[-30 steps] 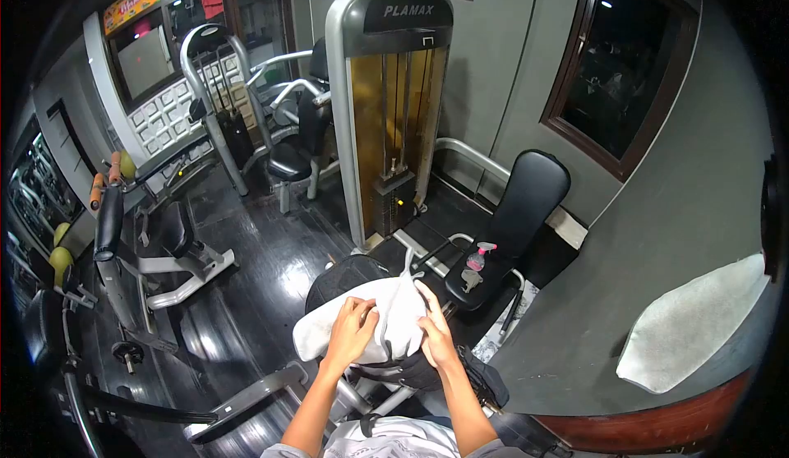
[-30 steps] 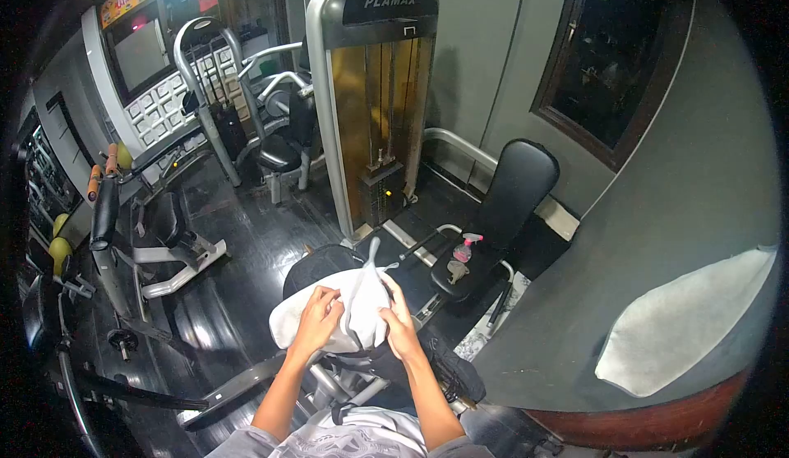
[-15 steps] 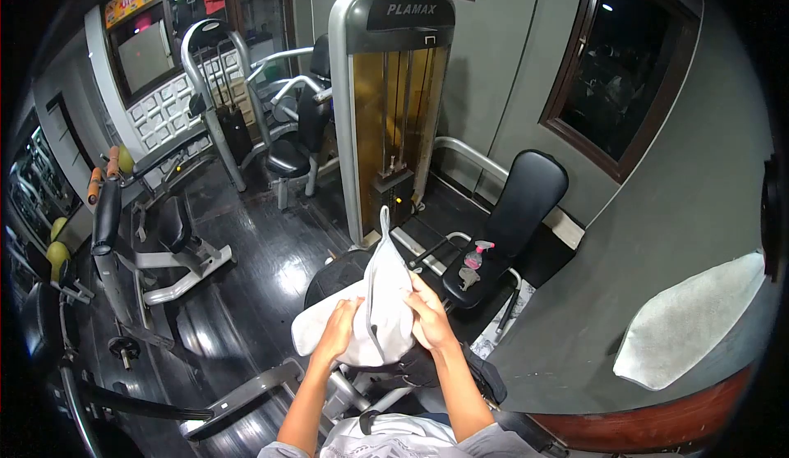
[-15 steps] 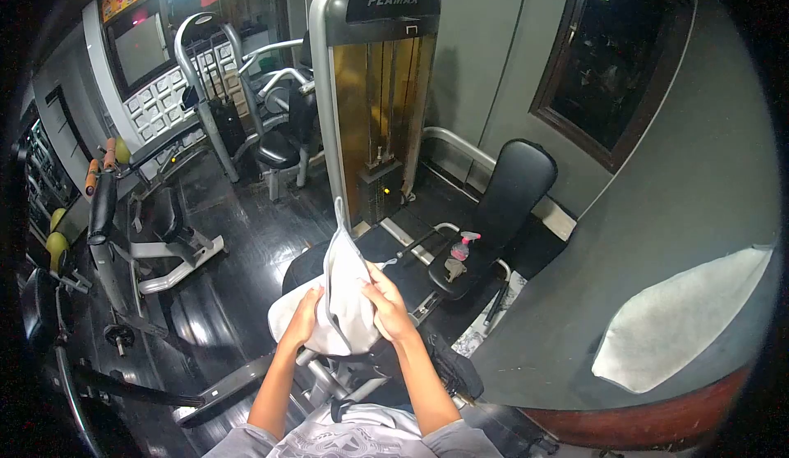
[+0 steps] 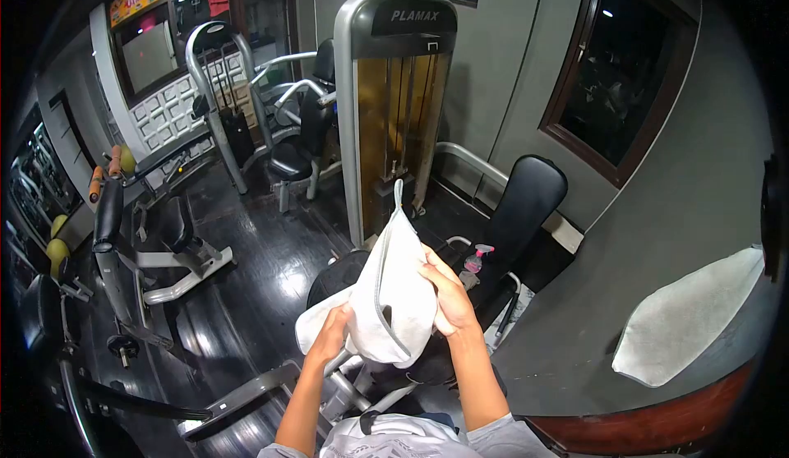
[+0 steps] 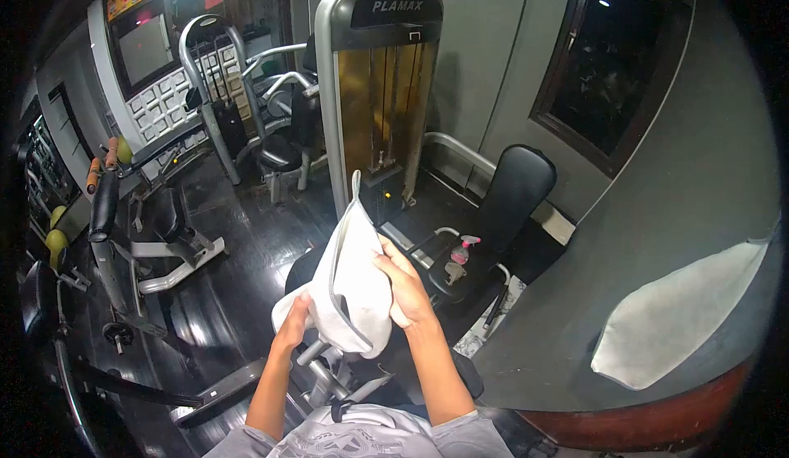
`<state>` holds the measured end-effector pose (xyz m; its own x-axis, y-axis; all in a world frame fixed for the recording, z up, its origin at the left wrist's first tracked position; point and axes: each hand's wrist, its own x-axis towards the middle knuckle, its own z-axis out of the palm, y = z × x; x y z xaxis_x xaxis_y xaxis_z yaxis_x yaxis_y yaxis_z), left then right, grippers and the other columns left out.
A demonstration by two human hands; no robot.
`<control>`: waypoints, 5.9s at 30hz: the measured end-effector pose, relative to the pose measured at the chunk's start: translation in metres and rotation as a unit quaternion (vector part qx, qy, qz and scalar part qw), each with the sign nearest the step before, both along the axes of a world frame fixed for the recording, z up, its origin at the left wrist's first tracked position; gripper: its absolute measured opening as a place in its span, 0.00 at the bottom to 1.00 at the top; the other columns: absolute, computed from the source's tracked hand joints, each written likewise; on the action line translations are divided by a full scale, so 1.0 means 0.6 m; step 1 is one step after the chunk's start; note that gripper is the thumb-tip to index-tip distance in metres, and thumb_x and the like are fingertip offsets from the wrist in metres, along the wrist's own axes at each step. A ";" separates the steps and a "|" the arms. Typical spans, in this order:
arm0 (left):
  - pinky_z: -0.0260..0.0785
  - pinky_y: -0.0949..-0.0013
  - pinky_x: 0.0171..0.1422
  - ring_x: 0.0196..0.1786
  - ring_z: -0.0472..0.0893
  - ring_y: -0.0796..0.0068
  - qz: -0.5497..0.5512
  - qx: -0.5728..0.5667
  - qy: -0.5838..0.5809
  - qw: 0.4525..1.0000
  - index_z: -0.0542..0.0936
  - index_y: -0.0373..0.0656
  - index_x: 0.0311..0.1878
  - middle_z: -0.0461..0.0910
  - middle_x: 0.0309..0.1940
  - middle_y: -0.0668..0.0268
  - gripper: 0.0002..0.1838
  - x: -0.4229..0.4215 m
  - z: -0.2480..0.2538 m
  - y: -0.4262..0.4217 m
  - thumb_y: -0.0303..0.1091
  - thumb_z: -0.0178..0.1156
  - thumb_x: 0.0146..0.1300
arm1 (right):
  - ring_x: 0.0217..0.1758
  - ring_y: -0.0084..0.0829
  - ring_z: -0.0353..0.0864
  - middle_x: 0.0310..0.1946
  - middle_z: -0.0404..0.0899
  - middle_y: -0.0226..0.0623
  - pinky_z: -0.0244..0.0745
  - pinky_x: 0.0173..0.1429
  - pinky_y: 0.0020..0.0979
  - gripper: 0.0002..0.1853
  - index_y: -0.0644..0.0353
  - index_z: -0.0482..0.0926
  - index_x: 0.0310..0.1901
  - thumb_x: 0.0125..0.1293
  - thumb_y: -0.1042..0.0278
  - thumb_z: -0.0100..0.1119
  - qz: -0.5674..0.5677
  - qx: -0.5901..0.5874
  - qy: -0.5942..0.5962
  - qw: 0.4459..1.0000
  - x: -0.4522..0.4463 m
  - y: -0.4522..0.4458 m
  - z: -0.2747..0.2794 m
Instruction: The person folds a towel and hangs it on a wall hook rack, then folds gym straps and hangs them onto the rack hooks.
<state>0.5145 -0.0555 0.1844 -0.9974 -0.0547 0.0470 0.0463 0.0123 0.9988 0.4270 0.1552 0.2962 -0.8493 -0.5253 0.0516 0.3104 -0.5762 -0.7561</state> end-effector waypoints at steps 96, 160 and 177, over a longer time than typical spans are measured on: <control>0.69 0.77 0.34 0.31 0.80 0.84 -0.127 0.034 0.372 0.919 0.89 0.39 0.46 0.88 0.37 0.67 0.10 0.116 0.448 0.764 0.34 0.71 0.66 | 0.30 0.13 0.75 0.26 0.79 0.24 0.66 0.30 0.20 0.08 0.61 0.82 0.42 0.70 0.66 0.66 -0.442 0.323 0.432 0.717 0.333 0.682 0.285; 0.61 0.85 0.27 0.29 0.72 0.93 -0.178 0.089 0.485 0.851 0.86 0.36 0.42 0.83 0.31 0.72 0.07 -0.120 0.710 0.813 0.31 0.68 0.69 | 0.24 0.16 0.83 0.22 0.82 0.29 0.74 0.27 0.20 0.12 0.62 0.85 0.53 0.68 0.76 0.66 -0.638 0.300 0.473 0.529 0.151 0.656 0.508; 0.56 0.82 0.24 0.21 0.67 0.95 -0.178 0.026 0.461 0.869 0.82 0.38 0.45 0.82 0.30 0.70 0.08 -0.038 0.632 0.754 0.29 0.68 0.65 | 0.16 0.18 0.78 0.18 0.81 0.29 0.68 0.23 0.24 0.20 0.51 0.81 0.57 0.63 0.71 0.71 -0.583 0.408 0.422 0.562 0.241 0.644 0.353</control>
